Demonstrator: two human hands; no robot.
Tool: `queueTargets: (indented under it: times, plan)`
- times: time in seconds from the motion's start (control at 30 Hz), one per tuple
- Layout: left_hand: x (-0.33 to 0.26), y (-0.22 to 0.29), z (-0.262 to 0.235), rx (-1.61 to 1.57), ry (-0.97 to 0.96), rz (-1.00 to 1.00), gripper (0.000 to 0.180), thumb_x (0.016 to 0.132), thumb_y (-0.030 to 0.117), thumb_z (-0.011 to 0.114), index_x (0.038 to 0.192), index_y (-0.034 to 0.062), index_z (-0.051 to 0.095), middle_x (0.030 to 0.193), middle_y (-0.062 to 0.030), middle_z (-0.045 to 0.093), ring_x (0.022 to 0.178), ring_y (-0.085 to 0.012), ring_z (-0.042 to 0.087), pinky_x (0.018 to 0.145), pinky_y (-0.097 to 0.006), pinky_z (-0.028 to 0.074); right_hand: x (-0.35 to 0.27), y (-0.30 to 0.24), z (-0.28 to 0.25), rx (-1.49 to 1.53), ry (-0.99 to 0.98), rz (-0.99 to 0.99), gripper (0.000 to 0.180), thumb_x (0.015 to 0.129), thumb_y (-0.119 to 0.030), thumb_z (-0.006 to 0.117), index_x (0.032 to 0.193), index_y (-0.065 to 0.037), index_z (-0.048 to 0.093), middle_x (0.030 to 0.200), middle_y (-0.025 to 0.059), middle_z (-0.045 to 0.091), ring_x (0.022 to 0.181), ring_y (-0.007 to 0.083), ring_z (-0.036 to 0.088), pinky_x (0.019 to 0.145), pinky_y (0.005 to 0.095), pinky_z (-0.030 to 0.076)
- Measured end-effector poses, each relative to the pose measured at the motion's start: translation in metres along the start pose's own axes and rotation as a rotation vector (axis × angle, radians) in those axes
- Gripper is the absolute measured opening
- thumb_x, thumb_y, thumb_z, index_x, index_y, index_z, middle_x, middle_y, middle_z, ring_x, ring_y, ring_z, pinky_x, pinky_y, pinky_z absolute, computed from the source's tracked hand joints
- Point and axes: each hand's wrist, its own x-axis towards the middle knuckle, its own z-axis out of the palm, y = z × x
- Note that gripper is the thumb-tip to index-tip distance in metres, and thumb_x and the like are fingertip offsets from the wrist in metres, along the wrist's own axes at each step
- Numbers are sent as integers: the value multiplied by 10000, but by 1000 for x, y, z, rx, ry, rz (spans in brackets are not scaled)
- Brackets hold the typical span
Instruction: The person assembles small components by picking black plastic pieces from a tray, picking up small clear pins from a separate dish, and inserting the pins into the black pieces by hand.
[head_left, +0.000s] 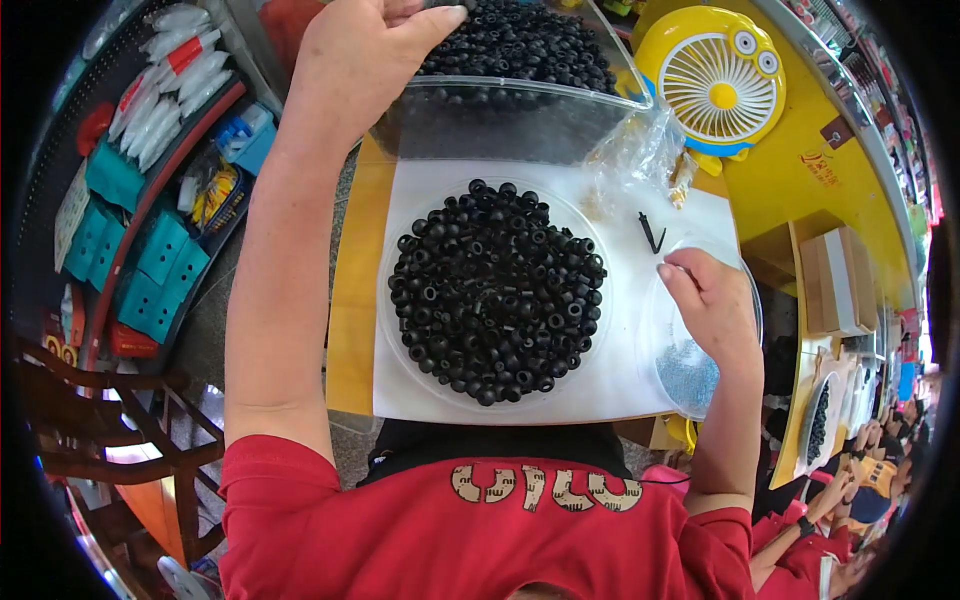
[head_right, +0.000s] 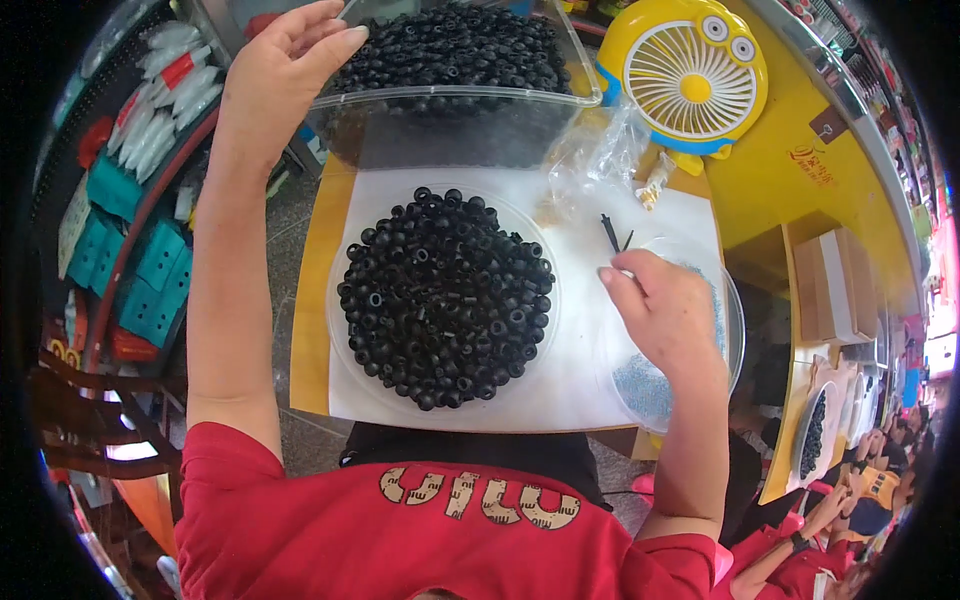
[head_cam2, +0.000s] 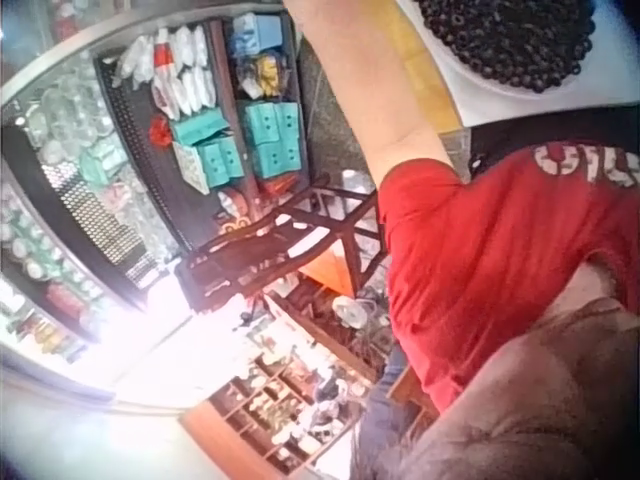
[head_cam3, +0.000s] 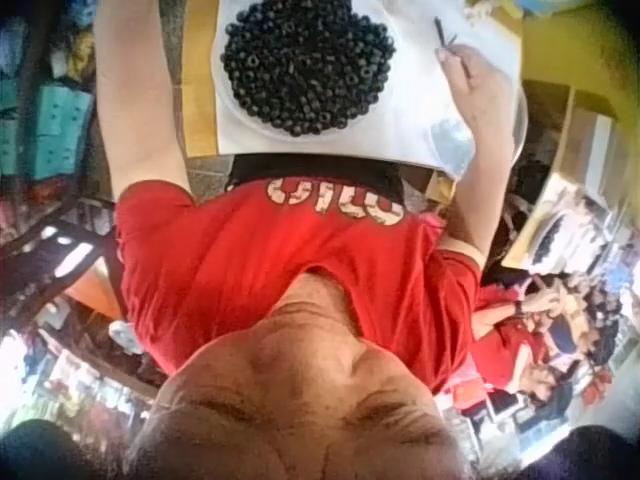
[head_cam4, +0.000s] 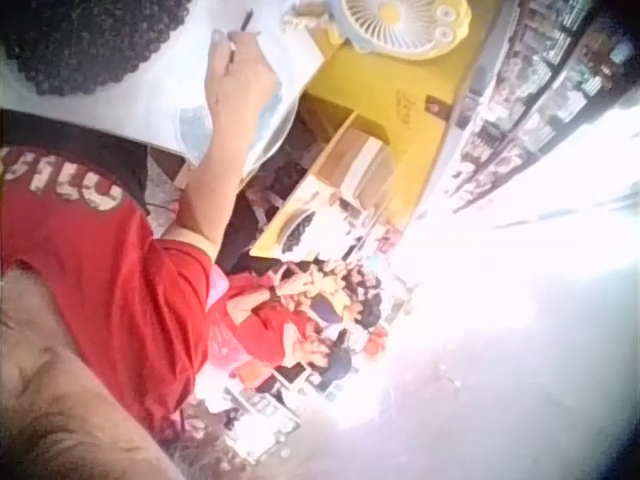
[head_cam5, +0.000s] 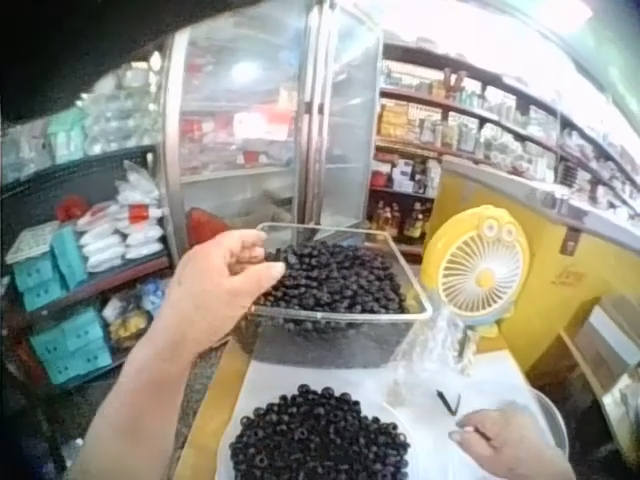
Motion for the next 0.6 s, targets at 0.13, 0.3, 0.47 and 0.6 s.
queueTargets:
  times: [0.13,0.3,0.47,0.6]
  plan:
    - [-47,-8,34,-13,-255,-62,175,756,190,584,823,31,612,698,-68,613,657,-135,572,627,-269,447,-29,37,-8,120,25,212,179,770,-209,578,832,-46,616,713,157,597,668,289,595,609,339,456]
    - [-115,-9,67,308,-731,114,176,735,162,600,865,44,586,774,-115,574,728,-288,566,635,-334,448,-54,73,-5,140,83,254,192,776,-222,566,833,-45,616,734,154,600,683,301,592,621,336,460]
    - [-122,-14,91,432,-810,216,159,737,144,587,867,53,572,799,-101,558,744,-275,555,640,-345,443,-66,78,-4,100,55,265,193,774,-225,553,818,-46,610,725,154,595,685,318,579,622,358,458]
    - [-123,-11,95,379,-850,168,171,722,108,574,880,46,552,806,-116,559,749,-279,556,655,-350,444,-67,80,1,119,4,194,147,763,-140,557,852,-32,603,732,137,602,680,280,590,623,313,461]
